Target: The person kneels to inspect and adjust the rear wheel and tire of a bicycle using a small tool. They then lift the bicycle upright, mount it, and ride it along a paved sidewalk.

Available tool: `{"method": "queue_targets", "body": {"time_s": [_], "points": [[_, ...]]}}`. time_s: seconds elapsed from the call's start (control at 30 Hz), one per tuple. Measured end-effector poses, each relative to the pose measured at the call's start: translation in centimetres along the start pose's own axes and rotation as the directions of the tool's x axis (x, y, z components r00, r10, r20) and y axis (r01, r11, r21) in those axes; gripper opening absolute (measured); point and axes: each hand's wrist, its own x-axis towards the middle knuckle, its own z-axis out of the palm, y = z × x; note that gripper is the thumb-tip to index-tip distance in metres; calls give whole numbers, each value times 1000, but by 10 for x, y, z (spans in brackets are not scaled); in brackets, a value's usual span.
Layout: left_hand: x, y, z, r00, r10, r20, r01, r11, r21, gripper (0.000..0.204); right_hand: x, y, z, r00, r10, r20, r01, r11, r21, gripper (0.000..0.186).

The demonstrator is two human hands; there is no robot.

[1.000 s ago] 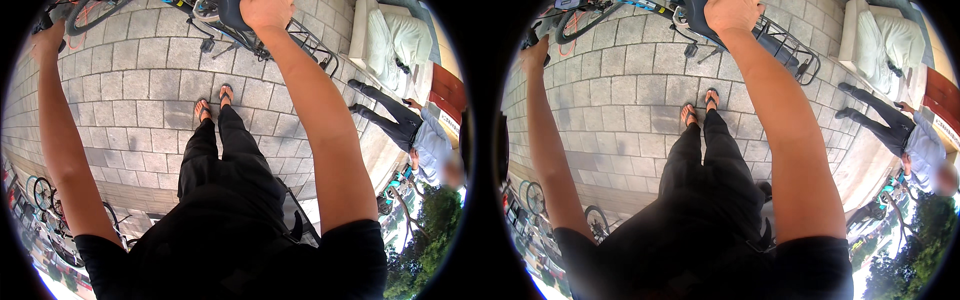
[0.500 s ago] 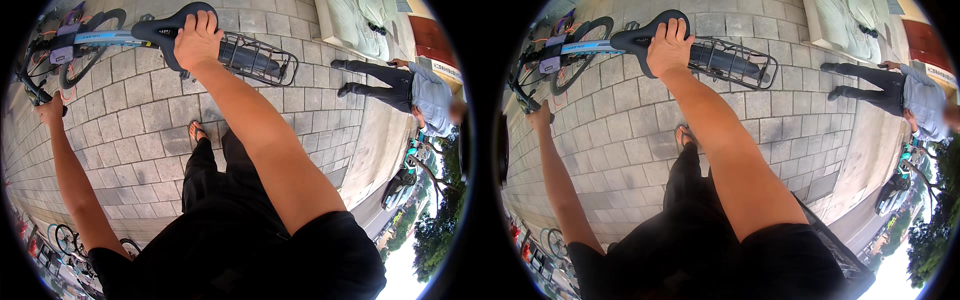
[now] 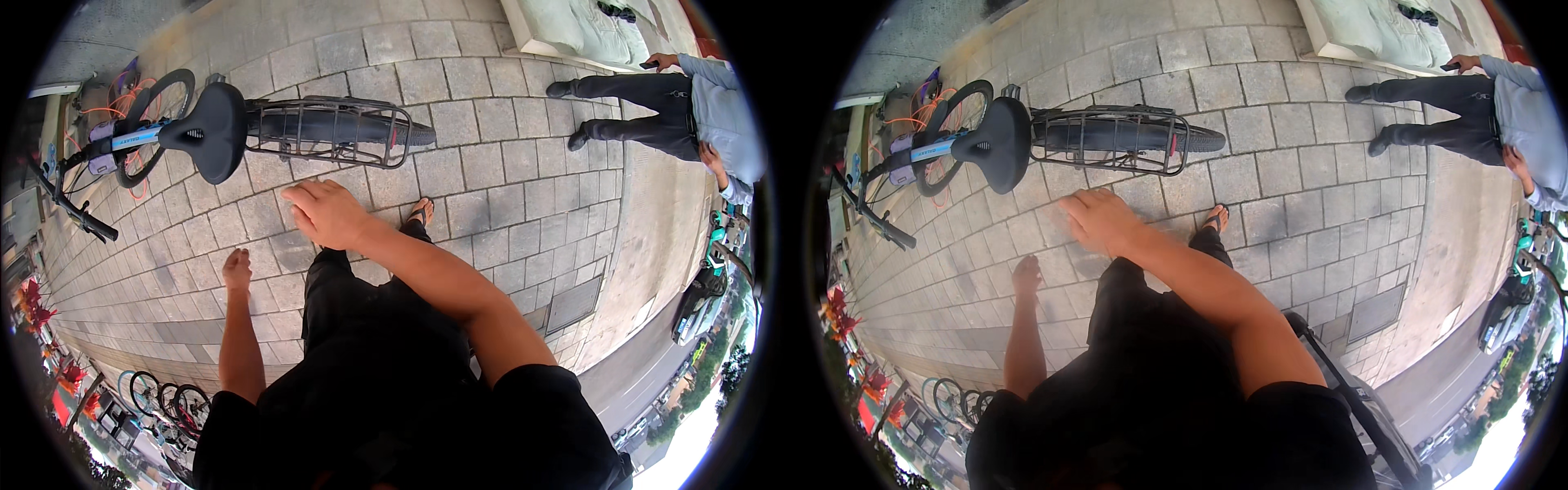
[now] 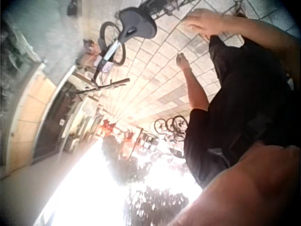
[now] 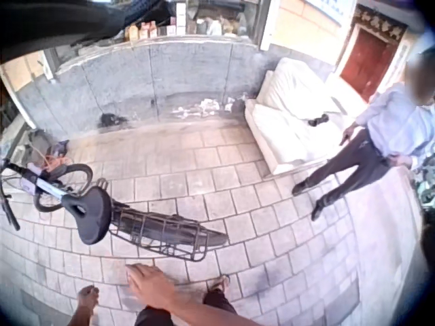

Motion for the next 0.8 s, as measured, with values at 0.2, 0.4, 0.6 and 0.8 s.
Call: {"method": "queue_targets", "body": {"time_s": [0.2,0.4,0.6,0.8], "points": [[-156,71,213,946,8,324,-141,911,388,66,-218,85,-99,440,781,444,-617,622,-483,57],[-183,185,295,874,-105,474,-267,712,650,94,-239,122,-175,26,914,405,-637,327,-698,72],[-159,221,345,770,-14,638,-441,711,548,81,-226,161,-226,230,961,155,-631,269,-728,69],[-188,241,357,742,112,661,-502,745,438,68,-182,192,-307,311,916,252,-594,395,-701,41]]}}
